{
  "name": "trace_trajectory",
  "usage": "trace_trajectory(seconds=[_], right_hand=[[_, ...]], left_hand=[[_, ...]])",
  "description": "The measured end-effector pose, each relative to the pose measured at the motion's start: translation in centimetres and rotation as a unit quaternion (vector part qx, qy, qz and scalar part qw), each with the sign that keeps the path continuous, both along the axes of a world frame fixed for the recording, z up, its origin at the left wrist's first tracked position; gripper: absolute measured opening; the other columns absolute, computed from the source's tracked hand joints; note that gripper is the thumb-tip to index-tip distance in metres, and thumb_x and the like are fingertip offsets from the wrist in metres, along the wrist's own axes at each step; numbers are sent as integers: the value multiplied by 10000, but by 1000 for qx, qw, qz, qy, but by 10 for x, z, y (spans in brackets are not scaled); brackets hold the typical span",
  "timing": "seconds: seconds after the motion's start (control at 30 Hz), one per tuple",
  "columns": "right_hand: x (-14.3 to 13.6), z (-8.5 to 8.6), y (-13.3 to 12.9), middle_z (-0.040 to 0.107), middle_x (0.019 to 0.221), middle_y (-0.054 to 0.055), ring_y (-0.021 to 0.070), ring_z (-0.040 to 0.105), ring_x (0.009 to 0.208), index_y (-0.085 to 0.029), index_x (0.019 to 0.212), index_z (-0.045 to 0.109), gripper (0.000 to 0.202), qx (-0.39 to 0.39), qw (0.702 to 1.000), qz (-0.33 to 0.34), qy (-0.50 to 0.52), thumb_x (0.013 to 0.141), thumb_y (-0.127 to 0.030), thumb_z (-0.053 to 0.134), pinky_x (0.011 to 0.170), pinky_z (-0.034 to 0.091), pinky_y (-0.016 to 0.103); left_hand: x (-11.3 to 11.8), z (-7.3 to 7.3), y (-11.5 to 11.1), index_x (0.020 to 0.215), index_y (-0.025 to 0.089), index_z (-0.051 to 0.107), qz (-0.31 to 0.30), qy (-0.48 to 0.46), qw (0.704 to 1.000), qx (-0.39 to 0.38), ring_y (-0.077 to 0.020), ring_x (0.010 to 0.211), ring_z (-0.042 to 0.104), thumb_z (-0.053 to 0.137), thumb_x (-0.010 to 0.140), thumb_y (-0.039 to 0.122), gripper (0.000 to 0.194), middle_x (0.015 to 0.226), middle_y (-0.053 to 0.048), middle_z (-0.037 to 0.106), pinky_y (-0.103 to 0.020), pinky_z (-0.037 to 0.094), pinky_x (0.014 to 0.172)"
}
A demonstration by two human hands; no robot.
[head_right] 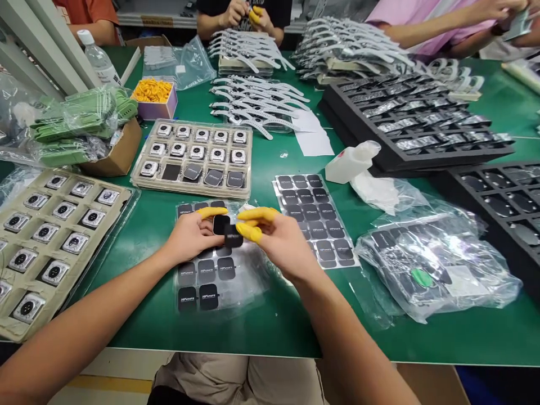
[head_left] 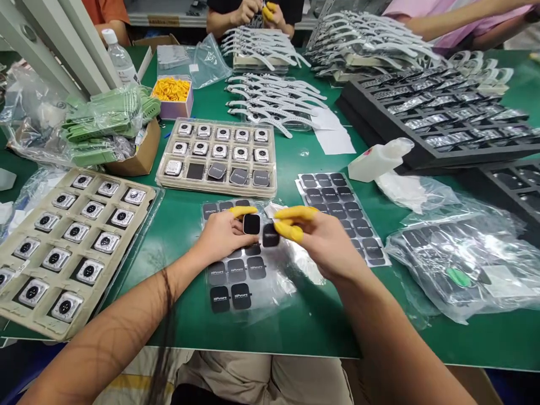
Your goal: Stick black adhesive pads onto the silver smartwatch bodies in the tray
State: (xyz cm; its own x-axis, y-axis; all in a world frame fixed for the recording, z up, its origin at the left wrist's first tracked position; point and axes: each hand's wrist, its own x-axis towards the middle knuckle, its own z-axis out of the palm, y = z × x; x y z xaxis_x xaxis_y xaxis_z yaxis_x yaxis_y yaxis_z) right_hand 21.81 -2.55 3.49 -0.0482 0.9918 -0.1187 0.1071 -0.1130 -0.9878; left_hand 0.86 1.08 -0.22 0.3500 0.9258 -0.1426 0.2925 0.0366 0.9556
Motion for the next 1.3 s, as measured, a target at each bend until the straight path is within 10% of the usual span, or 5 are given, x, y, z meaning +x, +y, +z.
trace_trajectory(seconds=[0.3, 1.3], right_hand=[[-27, -34, 26, 729, 856, 37, 185, 669, 784, -203, 802, 747, 382, -99, 985, -50, 129, 555, -442, 914, 727, 585, 358], [-28, -44, 23, 746, 916, 45, 199, 693, 856, -205, 892, 740, 308, -52, 993, -43, 92, 707, -431, 839, 822, 565, 375]], left_hand=[[5, 3, 0, 1170, 209, 703, -3, 84, 996, 39, -188, 694, 708, 787, 669, 217, 508, 683, 16, 713, -279, 559, 675], [8, 6, -3, 1230, 214, 696, 4, 78, 996, 53, -145, 689, 716, 766, 675, 164, 562, 752, 17, 734, -259, 593, 709]])
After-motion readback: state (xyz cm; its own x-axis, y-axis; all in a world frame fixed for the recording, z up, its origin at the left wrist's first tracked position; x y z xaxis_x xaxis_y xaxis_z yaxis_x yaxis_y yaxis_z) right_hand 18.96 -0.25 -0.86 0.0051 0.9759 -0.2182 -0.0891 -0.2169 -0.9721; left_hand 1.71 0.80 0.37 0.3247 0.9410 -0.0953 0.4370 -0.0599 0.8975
